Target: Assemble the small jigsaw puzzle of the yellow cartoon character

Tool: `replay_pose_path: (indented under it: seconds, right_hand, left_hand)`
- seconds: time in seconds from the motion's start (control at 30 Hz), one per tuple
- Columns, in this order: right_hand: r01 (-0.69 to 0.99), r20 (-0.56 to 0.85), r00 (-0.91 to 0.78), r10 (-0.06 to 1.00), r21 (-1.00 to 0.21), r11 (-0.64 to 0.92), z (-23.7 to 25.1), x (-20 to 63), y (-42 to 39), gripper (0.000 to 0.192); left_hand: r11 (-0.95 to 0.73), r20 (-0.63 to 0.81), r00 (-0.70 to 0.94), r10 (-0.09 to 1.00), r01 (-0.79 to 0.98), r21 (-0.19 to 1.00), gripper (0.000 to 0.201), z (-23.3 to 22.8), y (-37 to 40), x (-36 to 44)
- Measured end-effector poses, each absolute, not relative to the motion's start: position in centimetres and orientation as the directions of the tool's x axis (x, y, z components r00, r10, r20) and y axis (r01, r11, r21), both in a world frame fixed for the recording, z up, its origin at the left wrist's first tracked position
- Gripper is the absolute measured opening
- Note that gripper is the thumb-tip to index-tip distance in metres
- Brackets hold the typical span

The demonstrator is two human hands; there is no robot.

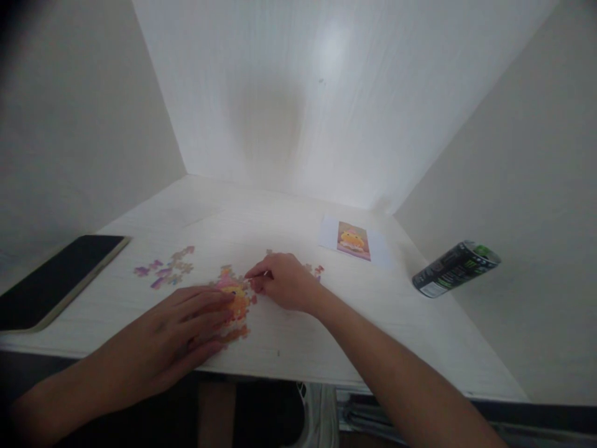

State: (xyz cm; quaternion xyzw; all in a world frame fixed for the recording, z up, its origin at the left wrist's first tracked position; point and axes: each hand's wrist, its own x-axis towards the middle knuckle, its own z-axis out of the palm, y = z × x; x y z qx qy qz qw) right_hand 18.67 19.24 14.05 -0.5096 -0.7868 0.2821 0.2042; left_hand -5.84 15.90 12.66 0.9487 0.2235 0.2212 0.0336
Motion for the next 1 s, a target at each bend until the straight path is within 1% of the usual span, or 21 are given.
replay_pose_path:
  seconds: [0.13, 0.23, 0.33, 0.5, 0.67, 0.73, 0.87, 1.0]
  right_hand:
    - [0.719, 0.026, -0.389, 0.921, -0.616, 0.321, 14.4, 18.4, 19.1, 0.021]
    - [0.712, 0.001, -0.398, 0.917, -0.630, 0.310, 14.3, 18.2, 19.2, 0.016]
    - [0.698, -0.009, -0.429, 0.903, -0.638, 0.326, 14.1, 18.1, 19.5, 0.015]
    - [0.692, -0.001, -0.481, 0.877, -0.615, 0.379, 14.0, 18.4, 19.8, 0.017]
    - [0.666, 0.044, -0.597, 0.801, -0.529, 0.525, 14.5, 18.8, 19.7, 0.020]
    - [0.653, 0.042, -0.632, 0.774, -0.509, 0.561, 14.8, 18.9, 19.5, 0.021]
    - [0.648, 0.013, -0.643, 0.765, -0.523, 0.554, 15.0, 19.2, 19.3, 0.021]
    - [0.646, 0.041, -0.646, 0.763, -0.503, 0.574, 14.7, 19.3, 19.2, 0.023]
  left_hand:
    - [-0.879, 0.352, 0.805, 0.477, 0.430, 0.208, 0.028, 12.4, 15.9, -6.0]
    - [-0.867, 0.318, 0.808, 0.495, 0.440, 0.233, 0.027, 12.4, 15.9, -6.0]
    - [-0.865, 0.318, 0.806, 0.498, 0.436, 0.249, 0.026, 12.5, 15.8, -6.1]
    - [-0.869, 0.326, 0.810, 0.488, 0.417, 0.265, 0.026, 12.5, 15.9, -6.1]
    - [-0.866, 0.327, 0.805, 0.495, 0.427, 0.260, 0.027, 12.5, 15.9, -6.1]
    - [-0.863, 0.327, 0.801, 0.502, 0.436, 0.257, 0.027, 12.4, 15.9, -6.2]
    - [-0.859, 0.320, 0.800, 0.507, 0.442, 0.257, 0.027, 12.4, 15.8, -6.3]
    - [-0.860, 0.306, 0.807, 0.505, 0.439, 0.260, 0.027, 12.5, 15.7, -6.4]
